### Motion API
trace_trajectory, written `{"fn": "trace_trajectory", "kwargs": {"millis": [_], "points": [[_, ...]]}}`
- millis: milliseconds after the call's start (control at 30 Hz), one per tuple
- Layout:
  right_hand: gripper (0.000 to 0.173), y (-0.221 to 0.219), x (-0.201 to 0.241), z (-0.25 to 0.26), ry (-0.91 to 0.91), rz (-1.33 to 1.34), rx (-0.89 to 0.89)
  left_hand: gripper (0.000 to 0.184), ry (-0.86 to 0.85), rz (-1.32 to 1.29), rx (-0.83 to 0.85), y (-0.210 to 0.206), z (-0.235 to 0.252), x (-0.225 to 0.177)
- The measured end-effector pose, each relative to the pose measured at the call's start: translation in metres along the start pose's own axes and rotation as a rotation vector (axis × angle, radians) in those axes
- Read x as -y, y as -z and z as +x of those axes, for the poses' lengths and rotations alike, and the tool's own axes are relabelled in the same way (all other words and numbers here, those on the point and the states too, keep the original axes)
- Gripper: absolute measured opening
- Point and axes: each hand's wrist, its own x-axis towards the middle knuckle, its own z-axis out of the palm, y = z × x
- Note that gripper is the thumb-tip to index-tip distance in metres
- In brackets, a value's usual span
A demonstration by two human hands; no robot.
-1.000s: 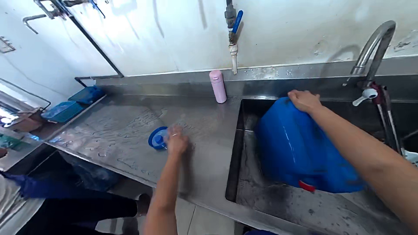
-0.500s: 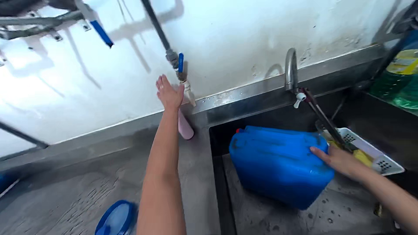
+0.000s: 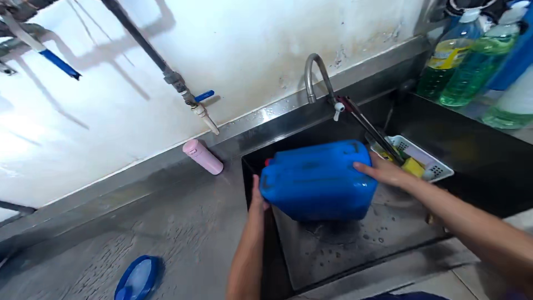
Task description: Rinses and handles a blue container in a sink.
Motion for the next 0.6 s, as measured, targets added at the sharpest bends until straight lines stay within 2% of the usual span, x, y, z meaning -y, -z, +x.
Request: {"fn": "trace_trajectory", "kwargs": {"millis": [67,133,200,267,333,400,467,500,533,567,600], "points": [[0.077,0.033,0.045,-0.025,0.224,-0.023,-0.039,0.078,-0.124,-0.007,-0.01,0.013,-0.026,-0.046],[0.092,0.049,0.062,-0.043,0.54,0.082,-0.152,0.076,-0.194,-0.126,-0.111,0.028,-0.051,-0.066],[0.108,0.029,0.06,-0.039,0.704,0.239,-0.178,0.069,-0.127,-0.228,-0.262,0.025,-0.07,-0.036],[0.113,-0.01,0.055,-0.026,0.772,0.155,-0.191,0.058,-0.047,-0.341,-0.282,0.022,-0.084,0.025],[0.114,-0.007,0.073,-0.026,0.856,0.052,-0.044,0.057,-0.021,-0.427,-0.335,0.02,-0.1,0.061],[0.098,0.025,0.086,-0.024,0.906,0.225,0.103,0.06,0.0,-0.531,-0.35,0.013,-0.118,0.072],[0.084,0.055,0.054,-0.006,0.865,0.45,0.163,0.063,0.011,-0.64,-0.303,0.008,-0.133,0.076],[0.079,0.05,0.027,0.003,0.802,0.523,0.15,0.063,0.009,-0.686,-0.277,0.004,-0.137,0.076],[0.064,0.026,0.003,0.007,0.704,0.637,0.055,0.064,0.002,-0.711,-0.258,-0.003,-0.139,0.074],[0.04,-0.006,-0.014,0.005,0.593,0.804,-0.009,0.063,-0.02,-0.705,-0.248,-0.008,-0.141,0.069],[0.024,-0.032,-0.018,0.003,0.453,0.954,-0.052,0.064,-0.056,-0.672,-0.247,-0.011,-0.144,0.059]]}}
